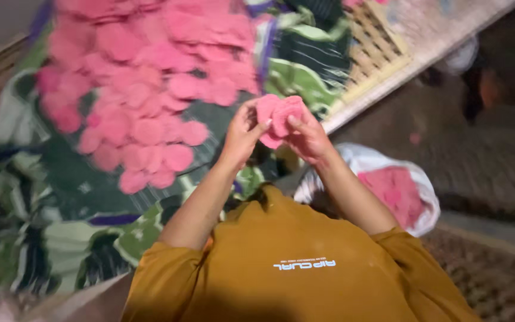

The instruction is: The person repeatedly picks up pink circular craft items from a pile on a patterned cloth and places them into a white sack. The person handles the items by hand, separating them and transferring them one at a time or in small groups.

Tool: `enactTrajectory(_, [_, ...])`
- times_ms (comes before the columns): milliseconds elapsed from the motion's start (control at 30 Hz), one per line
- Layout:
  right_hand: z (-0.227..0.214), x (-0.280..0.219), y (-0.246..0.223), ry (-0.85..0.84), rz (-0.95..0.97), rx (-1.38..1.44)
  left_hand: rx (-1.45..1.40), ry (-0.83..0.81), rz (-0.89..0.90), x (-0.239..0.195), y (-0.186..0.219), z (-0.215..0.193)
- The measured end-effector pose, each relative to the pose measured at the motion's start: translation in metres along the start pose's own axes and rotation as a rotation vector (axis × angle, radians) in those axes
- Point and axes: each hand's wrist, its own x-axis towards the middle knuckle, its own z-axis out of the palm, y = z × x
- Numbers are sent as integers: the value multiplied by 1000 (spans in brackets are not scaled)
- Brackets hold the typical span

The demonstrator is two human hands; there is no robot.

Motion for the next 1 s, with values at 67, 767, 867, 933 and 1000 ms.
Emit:
enactTrajectory(67, [-44, -50, -13, 82, -75, 73, 29, -115, -112, -5, -12, 42])
enactTrajectory(767, [-331, -179, -3, 1094, -449, -478, 478, -160, -96, -17, -34, 96])
enactTrajectory(867, [-257, -97, -36, 762, -558, -528, 506, 6, 24, -19, -7, 37])
enactTrajectory(933, [-192, -37, -51, 523, -535, -602, 595, 177, 46, -26, 16, -15])
enactTrajectory(1000, [-122, 24, -54, 302, -485, -668, 565, 283, 153, -34, 44, -68])
